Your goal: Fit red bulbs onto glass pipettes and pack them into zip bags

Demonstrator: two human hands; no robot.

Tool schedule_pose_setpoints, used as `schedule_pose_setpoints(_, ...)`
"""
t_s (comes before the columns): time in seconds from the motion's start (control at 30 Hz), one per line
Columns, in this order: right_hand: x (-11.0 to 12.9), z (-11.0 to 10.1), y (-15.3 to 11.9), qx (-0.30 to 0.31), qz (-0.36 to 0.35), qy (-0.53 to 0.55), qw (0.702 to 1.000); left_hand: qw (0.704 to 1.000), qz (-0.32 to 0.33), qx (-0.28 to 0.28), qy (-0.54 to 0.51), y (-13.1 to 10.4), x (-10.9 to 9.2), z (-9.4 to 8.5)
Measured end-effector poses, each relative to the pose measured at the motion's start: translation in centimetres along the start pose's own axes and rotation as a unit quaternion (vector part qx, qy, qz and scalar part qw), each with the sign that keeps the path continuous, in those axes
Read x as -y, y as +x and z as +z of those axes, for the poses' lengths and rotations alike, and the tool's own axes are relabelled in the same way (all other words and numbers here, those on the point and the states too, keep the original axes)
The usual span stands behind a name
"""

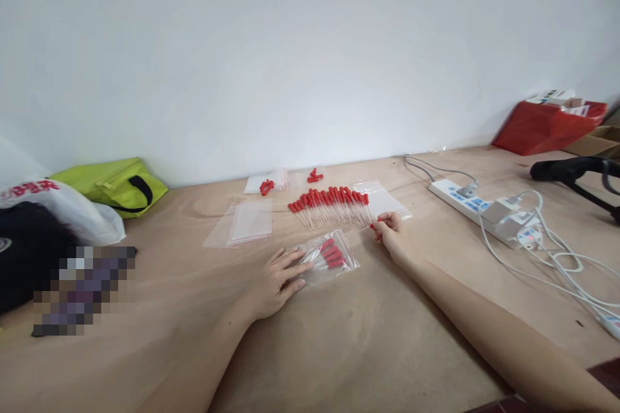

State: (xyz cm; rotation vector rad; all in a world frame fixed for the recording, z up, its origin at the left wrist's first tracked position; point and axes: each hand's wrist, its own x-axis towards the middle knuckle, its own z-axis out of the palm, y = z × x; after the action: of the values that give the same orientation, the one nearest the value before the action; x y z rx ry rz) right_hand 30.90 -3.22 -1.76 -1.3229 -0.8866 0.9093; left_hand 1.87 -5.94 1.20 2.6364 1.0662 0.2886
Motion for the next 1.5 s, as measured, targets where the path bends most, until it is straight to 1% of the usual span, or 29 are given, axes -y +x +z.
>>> schedule_pose_setpoints(0.1, 0.2, 0.6, -0.4, 0.017, 0.003, 0.011, 1.000, 1.000, 0.001, -0.003, -0.004, 0.0, 0.1, 0.1)
schedule_pose_setpoints(0.23, 0.7, 1.1, -0.6, 0.049, 0.012, 0.019, 0.999, 1.000, -0.003, 0.007, 0.001, 0.0, 0.0, 0.1)
schedule_pose_setpoints(0.43, 1.1, 0.8, -0.3, 0.051, 0.008, 0.009, 0.999, 1.000, -0.008, 0.005, 0.002, 0.0, -0.1, 0.0)
schedule_pose_setpoints(0.7, 1.2, 0.7, -0.6, 0.116, 0.043, 0.000, 0.992, 1.000, -0.004, 0.005, -0.003, 0.0, 0.0, -0.1)
schedule_pose_setpoints(0.87, 1.0, 1.3, -1.2, 0.150, 0.048, -0.002, 0.987, 1.000, -0.003, 0.007, -0.002, 0.1, -0.1, -0.1)
schedule_pose_setpoints(1.03, 0.6, 2.6, -1.7, 0.217, 0.023, -0.008, 0.976, 1.000, 0.003, 0.002, -0.005, 0.1, -0.1, -0.2)
schedule_pose_setpoints(1.17, -0.1, 3.0, -1.7, 0.263, 0.007, -0.018, 0.965, 1.000, 0.005, 0.002, -0.004, 0.1, -0.1, -0.2)
schedule_pose_setpoints(1.23, -0.5, 3.0, -1.6, 0.269, -0.012, -0.051, 0.962, 1.000, 0.005, 0.004, -0.004, 0.1, -0.1, -0.2)
schedule_pose_setpoints(1.3, -0.9, 3.1, -1.4, 0.265, -0.048, -0.082, 0.960, 1.000, 0.005, 0.005, -0.004, 0.1, -0.2, -0.2)
schedule_pose_setpoints(1.37, -1.2, 3.3, -1.3, 0.274, -0.063, -0.079, 0.956, 1.000, 0.006, 0.007, -0.003, 0.1, -0.2, -0.2)
schedule_pose_setpoints(1.4, -1.2, 3.4, -1.2, 0.285, -0.052, -0.067, 0.955, 1.000, 0.006, 0.008, -0.003, 0.1, -0.2, -0.2)
schedule_pose_setpoints(1.5, -0.9, 3.6, -1.0, 0.323, 0.023, -0.050, 0.945, 1.000, 0.007, 0.008, -0.002, 0.1, 0.0, -0.1)
